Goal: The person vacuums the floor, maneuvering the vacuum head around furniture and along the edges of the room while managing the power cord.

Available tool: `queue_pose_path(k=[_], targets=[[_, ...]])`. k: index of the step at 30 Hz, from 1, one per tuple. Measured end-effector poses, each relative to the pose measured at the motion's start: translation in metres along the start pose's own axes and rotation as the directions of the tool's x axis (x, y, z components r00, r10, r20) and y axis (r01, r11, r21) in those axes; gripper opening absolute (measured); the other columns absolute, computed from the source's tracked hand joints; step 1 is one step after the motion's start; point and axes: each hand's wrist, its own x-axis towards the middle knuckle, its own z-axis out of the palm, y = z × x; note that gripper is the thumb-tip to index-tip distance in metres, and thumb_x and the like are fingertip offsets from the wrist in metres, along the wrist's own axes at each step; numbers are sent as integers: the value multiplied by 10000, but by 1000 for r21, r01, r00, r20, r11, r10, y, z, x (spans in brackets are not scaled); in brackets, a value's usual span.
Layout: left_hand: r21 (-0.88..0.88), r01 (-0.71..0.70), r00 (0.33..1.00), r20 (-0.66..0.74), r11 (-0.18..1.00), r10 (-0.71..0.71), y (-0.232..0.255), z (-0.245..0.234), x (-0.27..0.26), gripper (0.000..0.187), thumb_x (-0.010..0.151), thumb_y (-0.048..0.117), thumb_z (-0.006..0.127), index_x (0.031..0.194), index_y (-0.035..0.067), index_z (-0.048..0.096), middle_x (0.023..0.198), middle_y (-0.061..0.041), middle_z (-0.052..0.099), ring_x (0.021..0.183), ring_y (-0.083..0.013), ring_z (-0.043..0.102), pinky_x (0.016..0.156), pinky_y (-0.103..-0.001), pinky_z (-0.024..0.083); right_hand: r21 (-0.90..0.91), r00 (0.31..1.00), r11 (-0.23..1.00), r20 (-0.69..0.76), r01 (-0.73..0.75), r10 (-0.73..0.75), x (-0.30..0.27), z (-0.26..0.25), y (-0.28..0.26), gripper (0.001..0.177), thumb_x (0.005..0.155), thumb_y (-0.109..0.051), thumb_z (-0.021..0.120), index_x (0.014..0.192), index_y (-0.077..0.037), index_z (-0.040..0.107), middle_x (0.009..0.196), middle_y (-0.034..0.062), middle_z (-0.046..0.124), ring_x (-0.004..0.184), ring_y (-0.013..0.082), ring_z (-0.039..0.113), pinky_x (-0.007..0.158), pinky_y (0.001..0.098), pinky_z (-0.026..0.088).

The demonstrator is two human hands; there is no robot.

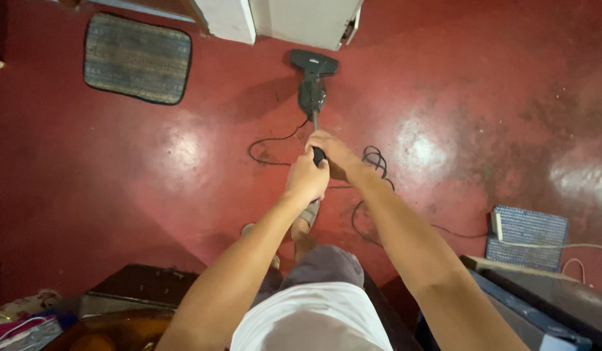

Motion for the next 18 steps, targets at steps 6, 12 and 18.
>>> queue_pose_path(k=[6, 12, 18], targets=[[119, -61, 996, 72, 991, 52, -26, -10, -61, 463, 975, 255, 529, 1351, -12, 495, 661, -185, 698, 460, -279, 684, 467, -421, 555, 51, 996, 998, -72, -47, 51, -44, 25, -64, 217, 776, -87, 692, 974, -72, 606, 1040, 137, 599, 1014, 361, 594, 874, 408, 505], [42, 31, 990, 136, 999, -36, -38, -19, -103, 483, 975, 257, 530, 1382, 1, 484, 595, -154, 670, 423, -266, 659, 413, -419, 533, 76, 985, 984, -57, -159, 163, -70, 43, -107, 236, 751, -68, 700, 971, -77, 613, 1037, 135, 614, 1029, 356, 606, 871, 409, 511], [-26, 0, 997, 74, 1000, 1, -26, -2, -76, 597, 963, 227, 525, 1517, 40, 405, 588, -147, 660, 423, -246, 659, 397, -385, 522, 1, 994, 996, -62, -94, 94, -61, 32, -64, 248, 748, -69, 715, 975, -86, 615, 1036, 129, 620, 1032, 359, 603, 875, 410, 510]])
